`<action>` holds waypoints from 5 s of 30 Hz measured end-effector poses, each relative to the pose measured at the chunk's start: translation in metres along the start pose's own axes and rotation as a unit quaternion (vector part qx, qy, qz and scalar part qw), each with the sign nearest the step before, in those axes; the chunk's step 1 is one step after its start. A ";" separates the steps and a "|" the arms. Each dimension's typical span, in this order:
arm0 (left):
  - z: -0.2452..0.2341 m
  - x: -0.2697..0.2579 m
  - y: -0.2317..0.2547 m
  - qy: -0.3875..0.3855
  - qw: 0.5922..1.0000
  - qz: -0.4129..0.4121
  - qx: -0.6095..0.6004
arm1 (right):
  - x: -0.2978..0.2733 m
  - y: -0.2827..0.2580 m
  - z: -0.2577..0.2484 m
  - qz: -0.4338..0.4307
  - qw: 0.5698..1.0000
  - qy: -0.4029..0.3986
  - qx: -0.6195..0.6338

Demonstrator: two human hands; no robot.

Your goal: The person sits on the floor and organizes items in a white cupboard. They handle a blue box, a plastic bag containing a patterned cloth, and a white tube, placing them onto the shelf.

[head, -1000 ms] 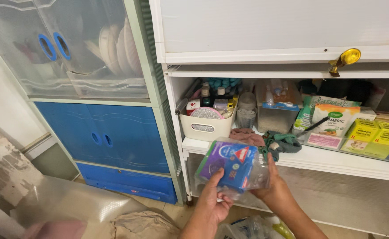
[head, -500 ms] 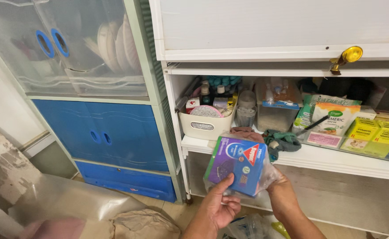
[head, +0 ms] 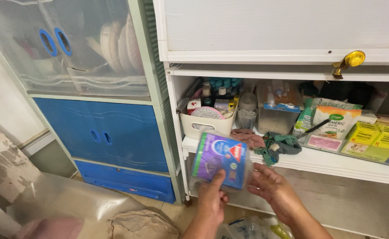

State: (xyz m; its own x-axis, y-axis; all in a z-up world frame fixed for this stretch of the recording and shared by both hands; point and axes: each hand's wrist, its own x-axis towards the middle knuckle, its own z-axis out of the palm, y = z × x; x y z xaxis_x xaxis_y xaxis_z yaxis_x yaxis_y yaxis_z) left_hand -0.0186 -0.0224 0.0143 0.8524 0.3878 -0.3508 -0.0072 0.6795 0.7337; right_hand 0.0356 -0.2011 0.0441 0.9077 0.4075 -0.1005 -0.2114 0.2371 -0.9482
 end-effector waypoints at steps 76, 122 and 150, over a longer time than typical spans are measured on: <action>0.215 0.178 0.120 -0.135 0.968 0.075 0.196 | 0.148 -0.211 -0.116 -0.263 0.932 0.248 -0.029; 0.064 0.113 -0.019 -0.210 0.866 0.303 0.337 | 0.143 -0.018 -0.039 -0.231 0.936 0.084 -0.250; -0.146 0.121 -0.170 0.006 0.711 -0.005 0.703 | 0.064 0.308 -0.074 0.102 0.882 -0.096 -0.451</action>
State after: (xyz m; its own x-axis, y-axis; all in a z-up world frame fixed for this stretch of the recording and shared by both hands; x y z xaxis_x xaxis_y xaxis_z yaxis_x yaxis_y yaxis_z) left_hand 0.0095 0.0001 -0.2373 0.8439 0.3983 -0.3594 0.5362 -0.6083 0.5851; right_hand 0.0552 -0.1671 -0.2771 0.7874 0.5233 -0.3259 0.0897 -0.6202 -0.7793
